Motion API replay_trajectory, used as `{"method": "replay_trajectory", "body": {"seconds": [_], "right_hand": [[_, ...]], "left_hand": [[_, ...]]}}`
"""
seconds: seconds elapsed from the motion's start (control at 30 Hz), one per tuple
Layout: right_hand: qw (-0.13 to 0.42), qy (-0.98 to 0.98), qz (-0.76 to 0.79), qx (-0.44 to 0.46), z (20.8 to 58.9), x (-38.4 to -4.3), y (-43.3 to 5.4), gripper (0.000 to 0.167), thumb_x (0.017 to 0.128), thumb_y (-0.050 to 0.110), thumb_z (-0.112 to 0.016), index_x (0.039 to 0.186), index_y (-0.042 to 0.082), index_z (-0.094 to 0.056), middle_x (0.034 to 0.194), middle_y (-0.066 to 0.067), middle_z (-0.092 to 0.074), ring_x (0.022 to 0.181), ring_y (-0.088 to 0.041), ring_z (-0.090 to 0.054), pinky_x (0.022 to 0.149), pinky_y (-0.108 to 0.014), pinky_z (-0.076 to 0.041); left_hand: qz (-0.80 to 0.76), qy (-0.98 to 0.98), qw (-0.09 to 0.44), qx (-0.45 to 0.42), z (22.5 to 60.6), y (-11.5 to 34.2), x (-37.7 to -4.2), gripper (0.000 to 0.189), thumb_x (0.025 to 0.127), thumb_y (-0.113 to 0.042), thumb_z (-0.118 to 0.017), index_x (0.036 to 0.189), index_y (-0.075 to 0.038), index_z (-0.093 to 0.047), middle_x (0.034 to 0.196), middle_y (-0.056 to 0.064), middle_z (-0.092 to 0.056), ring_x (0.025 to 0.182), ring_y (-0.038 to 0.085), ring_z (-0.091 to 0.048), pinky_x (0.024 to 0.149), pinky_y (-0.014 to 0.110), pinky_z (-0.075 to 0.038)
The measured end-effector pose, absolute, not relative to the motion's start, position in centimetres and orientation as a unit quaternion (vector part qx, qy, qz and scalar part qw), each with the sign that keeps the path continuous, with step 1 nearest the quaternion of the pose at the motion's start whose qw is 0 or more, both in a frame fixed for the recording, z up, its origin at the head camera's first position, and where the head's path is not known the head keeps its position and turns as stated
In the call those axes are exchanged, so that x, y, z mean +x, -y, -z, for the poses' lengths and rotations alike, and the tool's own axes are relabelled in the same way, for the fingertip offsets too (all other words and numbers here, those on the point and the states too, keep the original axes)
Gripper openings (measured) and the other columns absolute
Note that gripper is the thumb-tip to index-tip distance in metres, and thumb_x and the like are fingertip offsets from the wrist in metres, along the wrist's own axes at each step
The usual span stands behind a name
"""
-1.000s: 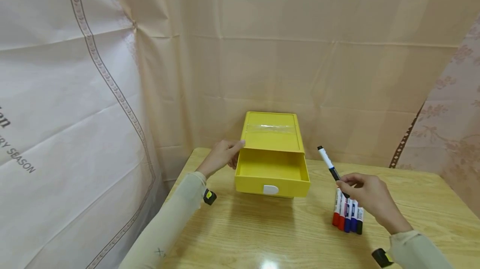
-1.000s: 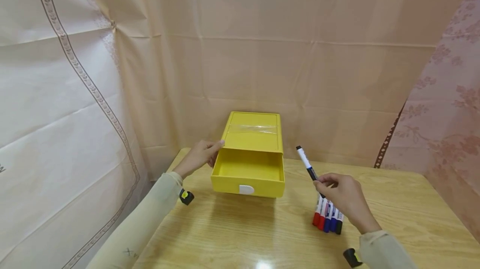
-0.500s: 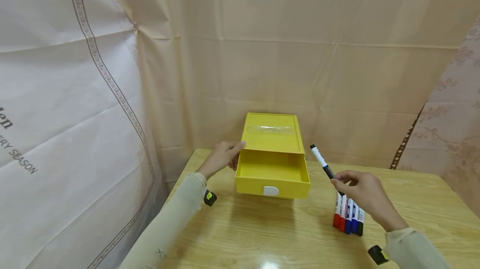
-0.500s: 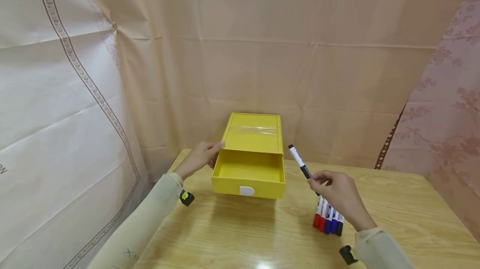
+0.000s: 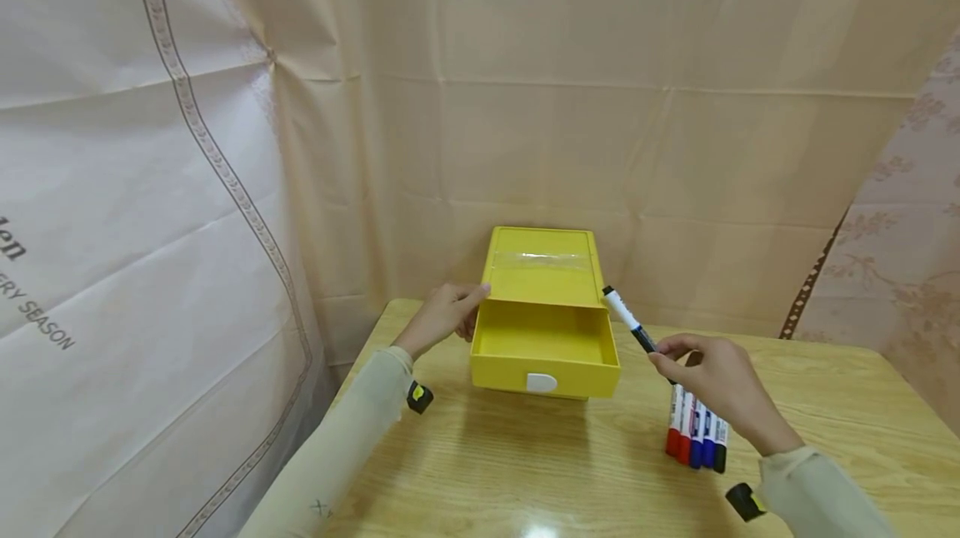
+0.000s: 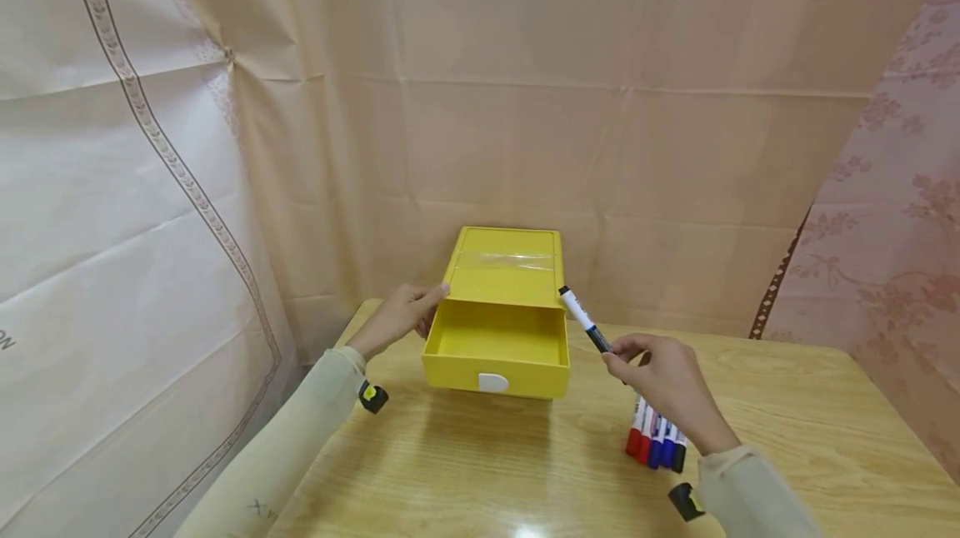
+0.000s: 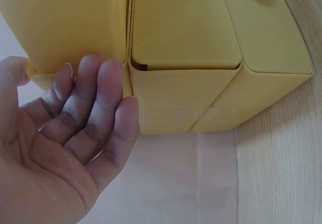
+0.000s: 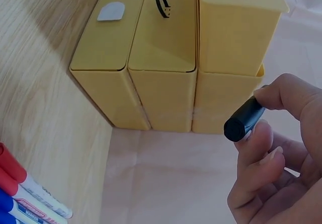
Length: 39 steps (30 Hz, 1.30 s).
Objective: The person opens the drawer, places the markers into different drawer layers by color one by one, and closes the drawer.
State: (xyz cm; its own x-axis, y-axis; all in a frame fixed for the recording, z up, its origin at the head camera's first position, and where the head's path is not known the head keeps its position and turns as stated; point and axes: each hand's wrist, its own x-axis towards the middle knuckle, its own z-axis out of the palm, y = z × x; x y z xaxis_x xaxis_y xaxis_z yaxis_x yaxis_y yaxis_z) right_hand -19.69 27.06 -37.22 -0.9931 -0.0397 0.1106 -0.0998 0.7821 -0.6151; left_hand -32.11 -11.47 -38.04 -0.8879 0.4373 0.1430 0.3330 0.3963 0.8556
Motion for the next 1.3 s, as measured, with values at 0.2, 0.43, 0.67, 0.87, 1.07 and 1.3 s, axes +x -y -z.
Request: {"method": "replay_trajectory", "body": {"seconds": [0.2, 0.43, 0.67, 0.87, 1.07, 1.3], "right_hand": [[0.063, 0.942, -0.326, 0.052, 36.8, -19.9, -26.4, 0.027, 0.095, 0.037, -0.075, 0.103, 0.011, -0.075, 0.084, 0.0, -0.069, 0.068, -0.019, -0.055, 0.05, -0.029, -0.043], [0.082, 0.937, -0.332, 0.07, 36.6, -20.1, -25.8, 0.02, 0.095, 0.033, -0.076, 0.099, 0.014, -0.076, 0.093, 0.0, -0.074, 0.073, -0.018, -0.062, 0.057, -0.03, -0.052], [0.099, 0.939, -0.315, 0.098, 36.5, -20.3, -25.0, 0.009, 0.095, 0.026, -0.077, 0.096, 0.017, -0.077, 0.09, 0.006, -0.073, 0.09, -0.02, -0.063, 0.081, -0.045, -0.058], [0.096, 0.937, -0.32, 0.105, 36.1, -20.4, -24.4, 0.011, 0.095, 0.027, -0.078, 0.096, 0.017, -0.077, 0.092, 0.006, -0.073, 0.085, -0.019, -0.062, 0.075, -0.039, -0.056], [0.096, 0.933, -0.327, 0.112, 35.8, -20.3, -24.0, 0.015, 0.095, 0.032, -0.078, 0.098, 0.017, -0.077, 0.093, 0.004, -0.074, 0.069, -0.016, -0.057, 0.054, -0.027, -0.042], [0.099, 0.927, -0.339, 0.129, 35.5, -20.5, -23.4, 0.009, 0.094, 0.027, -0.078, 0.096, 0.018, -0.076, 0.092, 0.002, -0.071, 0.056, -0.013, -0.05, 0.045, -0.024, -0.034]], "left_hand": [[-0.499, -0.834, 0.055, 0.228, 38.0, 11.5, -32.1, 0.064, 0.107, -0.055, -0.047, 0.084, 0.001, -0.069, 0.072, 0.013, -0.065, 0.067, 0.04, -0.068, 0.064, 0.04, -0.06], [-0.498, -0.835, 0.055, 0.227, 38.1, 11.5, -32.1, 0.064, 0.106, -0.057, -0.047, 0.083, -0.001, -0.069, 0.072, 0.012, -0.066, 0.062, 0.03, -0.067, 0.064, 0.04, -0.06], [-0.504, -0.832, 0.057, 0.223, 38.3, 11.4, -32.2, 0.062, 0.105, -0.059, -0.049, 0.078, -0.007, -0.068, 0.071, 0.012, -0.066, 0.062, 0.031, -0.067, 0.064, 0.039, -0.059], [-0.501, -0.833, 0.052, 0.228, 38.3, 11.5, -32.2, 0.061, 0.106, -0.058, -0.048, 0.077, -0.008, -0.068, 0.071, 0.011, -0.066, 0.063, 0.032, -0.067, 0.063, 0.039, -0.059], [-0.494, -0.839, 0.05, 0.225, 38.3, 11.5, -32.1, 0.06, 0.106, -0.058, -0.047, 0.077, -0.009, -0.068, 0.072, 0.011, -0.067, 0.063, 0.031, -0.067, 0.063, 0.039, -0.059], [-0.496, -0.837, 0.048, 0.225, 38.3, 11.4, -32.1, 0.059, 0.107, -0.056, -0.047, 0.077, -0.009, -0.067, 0.072, 0.014, -0.066, 0.064, 0.036, -0.068, 0.062, 0.04, -0.059]]}}
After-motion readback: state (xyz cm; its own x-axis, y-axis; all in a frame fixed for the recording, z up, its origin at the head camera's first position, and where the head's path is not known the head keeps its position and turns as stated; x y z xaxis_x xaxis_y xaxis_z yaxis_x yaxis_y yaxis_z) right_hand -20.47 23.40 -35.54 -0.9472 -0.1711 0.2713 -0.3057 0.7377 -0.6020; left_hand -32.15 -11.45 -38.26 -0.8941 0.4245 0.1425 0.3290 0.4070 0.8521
